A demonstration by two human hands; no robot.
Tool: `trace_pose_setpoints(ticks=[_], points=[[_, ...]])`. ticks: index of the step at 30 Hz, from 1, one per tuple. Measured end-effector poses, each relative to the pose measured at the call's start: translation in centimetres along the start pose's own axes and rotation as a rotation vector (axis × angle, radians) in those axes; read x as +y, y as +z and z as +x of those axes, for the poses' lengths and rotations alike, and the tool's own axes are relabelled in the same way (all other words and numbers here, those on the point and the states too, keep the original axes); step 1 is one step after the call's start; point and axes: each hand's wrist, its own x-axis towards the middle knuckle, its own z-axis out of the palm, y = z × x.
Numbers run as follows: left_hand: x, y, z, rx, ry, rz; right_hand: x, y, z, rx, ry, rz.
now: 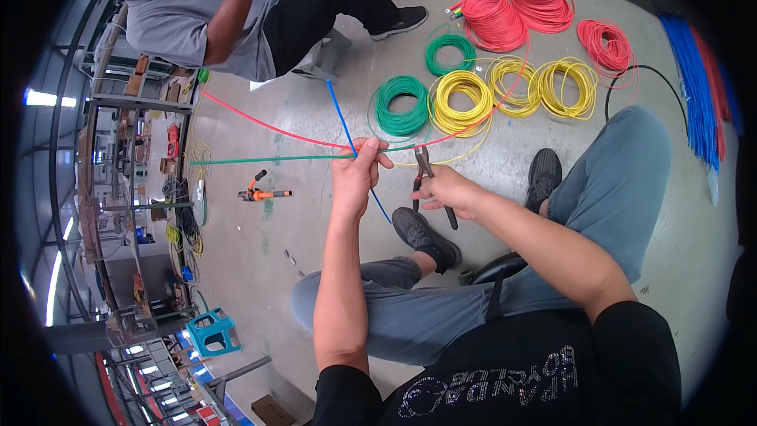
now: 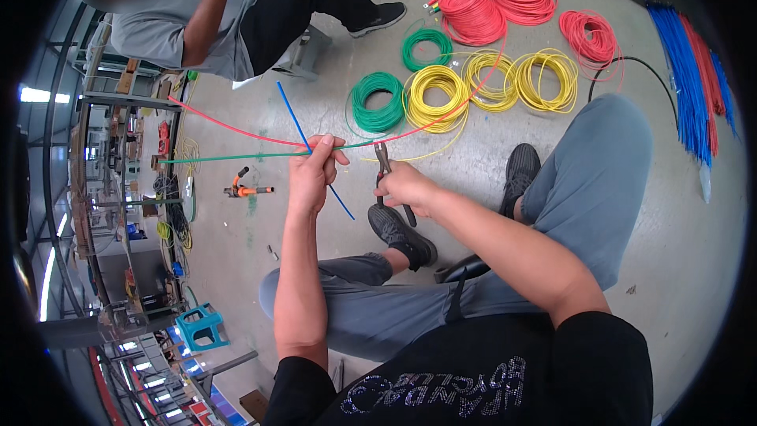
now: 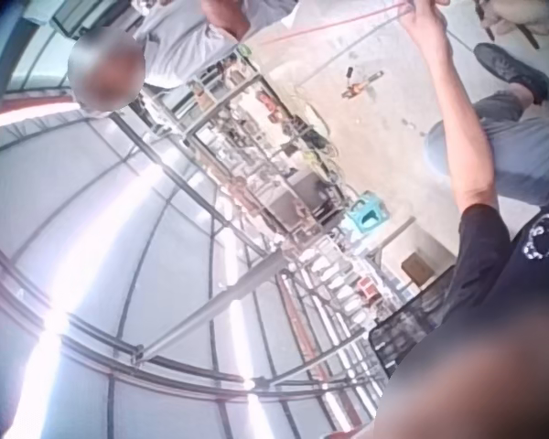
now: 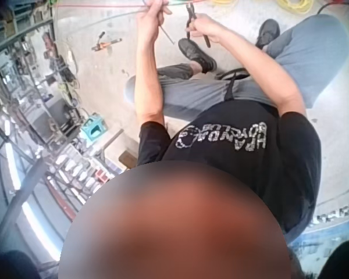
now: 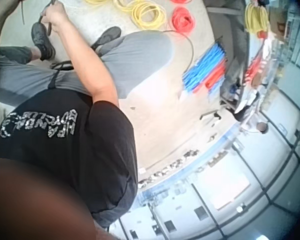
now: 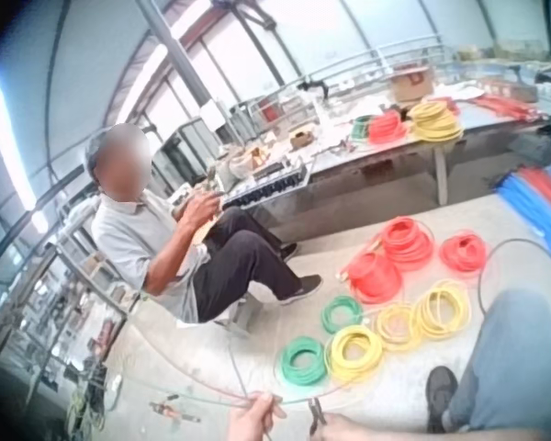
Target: The person strips the outer jacket from several colored cables using a stripping tool, then cuts them to length with pliers. The person gathers the prepared cables and briefly connects them to a test panel before returning to the floor to continue stripping and cutting more cables.
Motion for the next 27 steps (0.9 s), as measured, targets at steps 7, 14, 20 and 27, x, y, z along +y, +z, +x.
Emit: trace_pose_setpoints(ticks=[7,14,20,27], points=[[0.0,0.2,-0.4,-0.031,-0.015,0.089,-2.2,-0.8,-0.3,-0.124,0.092,0.025],[-0.3,0.5,-0.2,-0.040,0.003,0.177,-1.6,-0.9,0.2,-0.114,0.075,0.083],[0.0,0.7,-0.5,-0.036,0.002,0.263,-1.2,-0.5,0.3,-0.072,0.053,0.063],[-0.7,0.6,-0.4,-0.023,0.043,0.276,-0.3,0.5,0.6,0.029,-0.012,-0.062]])
